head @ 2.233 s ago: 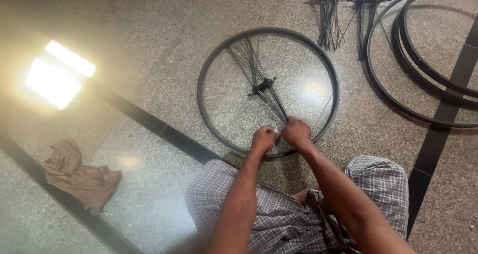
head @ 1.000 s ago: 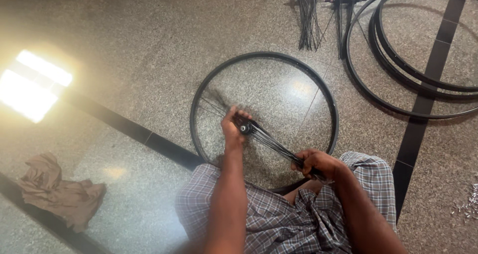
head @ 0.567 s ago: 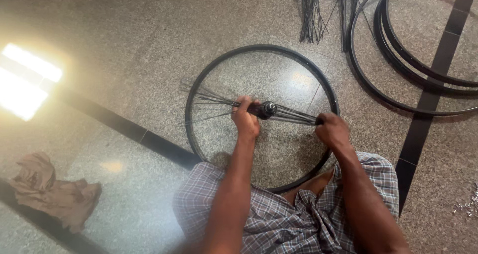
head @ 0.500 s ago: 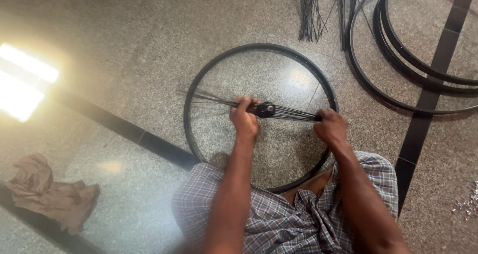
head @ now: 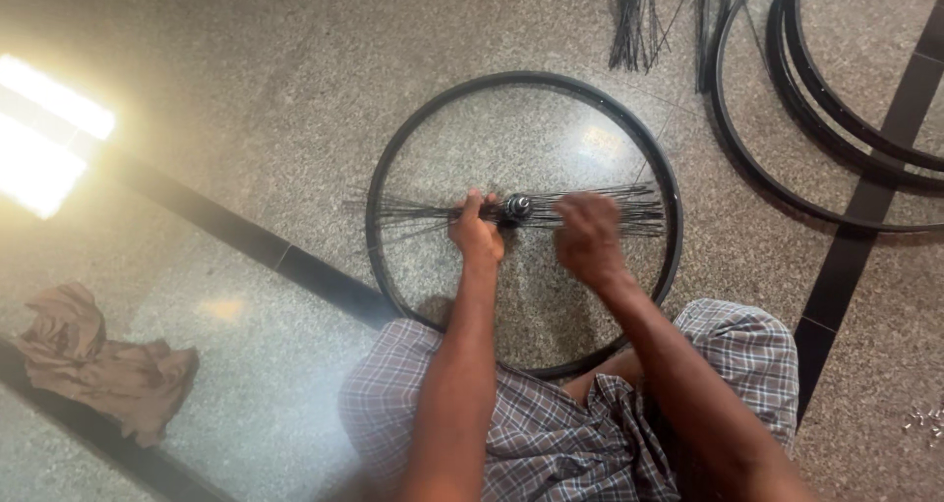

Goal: The person inserts bicycle spokes into a hub, then attaches the hub to a rim and begins threading the spokes through the rim holes. The person works on the floor with multiple wheel rims and spoke bundles nearby.

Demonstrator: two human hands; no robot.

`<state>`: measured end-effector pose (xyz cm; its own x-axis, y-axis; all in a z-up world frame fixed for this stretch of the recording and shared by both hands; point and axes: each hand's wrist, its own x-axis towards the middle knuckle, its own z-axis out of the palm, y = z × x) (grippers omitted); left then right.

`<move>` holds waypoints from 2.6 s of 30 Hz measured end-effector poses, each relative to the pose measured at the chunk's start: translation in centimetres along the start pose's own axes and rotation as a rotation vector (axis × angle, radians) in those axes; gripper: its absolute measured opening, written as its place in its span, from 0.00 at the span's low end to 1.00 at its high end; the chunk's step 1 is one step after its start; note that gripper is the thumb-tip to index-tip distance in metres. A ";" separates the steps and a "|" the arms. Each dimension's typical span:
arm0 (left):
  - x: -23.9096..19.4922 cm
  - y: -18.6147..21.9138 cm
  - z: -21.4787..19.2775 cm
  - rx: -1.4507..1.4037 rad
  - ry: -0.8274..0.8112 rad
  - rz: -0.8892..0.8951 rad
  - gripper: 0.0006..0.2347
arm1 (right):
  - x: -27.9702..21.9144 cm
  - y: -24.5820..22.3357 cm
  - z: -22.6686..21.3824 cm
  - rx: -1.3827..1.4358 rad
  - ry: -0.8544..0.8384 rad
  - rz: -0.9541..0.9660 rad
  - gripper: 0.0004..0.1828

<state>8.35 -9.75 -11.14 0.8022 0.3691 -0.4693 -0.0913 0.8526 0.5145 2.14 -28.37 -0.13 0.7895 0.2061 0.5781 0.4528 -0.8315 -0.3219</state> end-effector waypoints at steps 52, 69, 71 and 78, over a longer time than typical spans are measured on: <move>-10.3 7.7 7.5 2.124 -0.542 1.063 0.04 | -3.9 -3.5 0.5 1.350 -0.284 1.286 0.10; -14.6 2.2 1.1 1.197 -0.236 0.056 0.08 | -4.9 -1.0 2.0 1.554 -0.244 1.363 0.12; -13.9 1.9 1.3 1.252 -0.198 0.056 0.08 | -5.2 0.0 2.3 1.472 -0.250 1.214 0.12; -13.3 0.9 1.2 1.301 -0.293 0.480 0.09 | -3.9 2.1 0.7 1.048 -0.359 1.196 0.09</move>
<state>-1.73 -14.32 -3.60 0.9553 0.2950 0.0182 0.0856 -0.3352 0.9383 0.28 -30.58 -3.60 0.8606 -0.0354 -0.5081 -0.5052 0.0679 -0.8603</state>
